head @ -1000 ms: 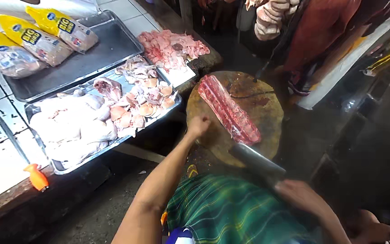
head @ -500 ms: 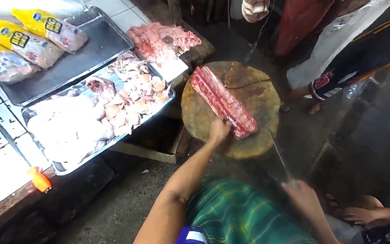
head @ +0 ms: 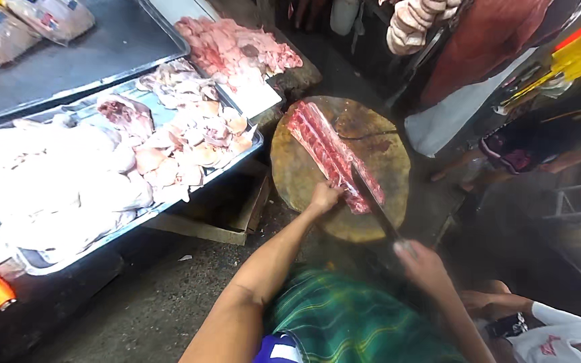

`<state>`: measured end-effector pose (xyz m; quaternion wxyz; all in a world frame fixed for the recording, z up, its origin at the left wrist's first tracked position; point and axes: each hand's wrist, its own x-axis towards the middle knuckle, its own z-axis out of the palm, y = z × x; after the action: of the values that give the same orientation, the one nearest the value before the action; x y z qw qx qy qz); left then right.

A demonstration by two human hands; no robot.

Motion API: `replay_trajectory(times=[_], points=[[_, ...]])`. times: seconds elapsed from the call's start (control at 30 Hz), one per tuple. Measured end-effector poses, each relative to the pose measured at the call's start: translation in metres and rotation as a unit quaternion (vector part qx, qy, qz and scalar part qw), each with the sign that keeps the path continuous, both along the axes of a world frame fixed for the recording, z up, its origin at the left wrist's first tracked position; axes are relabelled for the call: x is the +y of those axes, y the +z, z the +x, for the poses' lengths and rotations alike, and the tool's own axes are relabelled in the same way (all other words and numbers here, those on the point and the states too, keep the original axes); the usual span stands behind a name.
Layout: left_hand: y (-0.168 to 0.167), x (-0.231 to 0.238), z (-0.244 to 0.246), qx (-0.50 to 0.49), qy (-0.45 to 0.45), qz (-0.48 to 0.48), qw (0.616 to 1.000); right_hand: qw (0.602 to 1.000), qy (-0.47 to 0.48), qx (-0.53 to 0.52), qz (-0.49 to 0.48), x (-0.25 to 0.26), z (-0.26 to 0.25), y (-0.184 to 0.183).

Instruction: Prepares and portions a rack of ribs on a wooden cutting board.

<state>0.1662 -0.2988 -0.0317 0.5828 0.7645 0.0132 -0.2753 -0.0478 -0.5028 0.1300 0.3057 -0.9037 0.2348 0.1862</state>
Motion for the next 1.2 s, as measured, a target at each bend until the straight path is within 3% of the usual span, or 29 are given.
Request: replay_trajectory(times=[0.1, 0.57, 0.67, 0.8, 1.03, 1.2], points=[[0.000, 0.013, 0.005, 0.006, -0.011, -0.026, 1.000, 0.999, 0.019, 0.024, -0.023, 0.011, 0.023, 0.002], [0.042, 0.110, 0.011, -0.074, -0.101, 0.109, 0.986, 0.999, 0.016, 0.025, 0.021, 0.072, 0.143, -0.025], [0.054, 0.138, 0.004, -0.082, -0.103, 0.141, 0.981, 0.999, 0.002, 0.016, 0.046, 0.076, 0.148, -0.033], [0.065, 0.181, -0.010, -0.083, -0.101, 0.225, 0.966, 0.996, -0.009, 0.000, 0.091, 0.073, 0.117, -0.046], [0.003, 0.242, -0.002, 0.009, -0.106, 0.388, 0.916, 0.997, -0.015, 0.034, 0.061, 0.072, 0.052, -0.100], [-0.051, 0.271, 0.009, 0.060, 0.011, 0.396, 0.916, 0.995, -0.041, 0.049, 0.078, 0.081, 0.048, -0.106]])
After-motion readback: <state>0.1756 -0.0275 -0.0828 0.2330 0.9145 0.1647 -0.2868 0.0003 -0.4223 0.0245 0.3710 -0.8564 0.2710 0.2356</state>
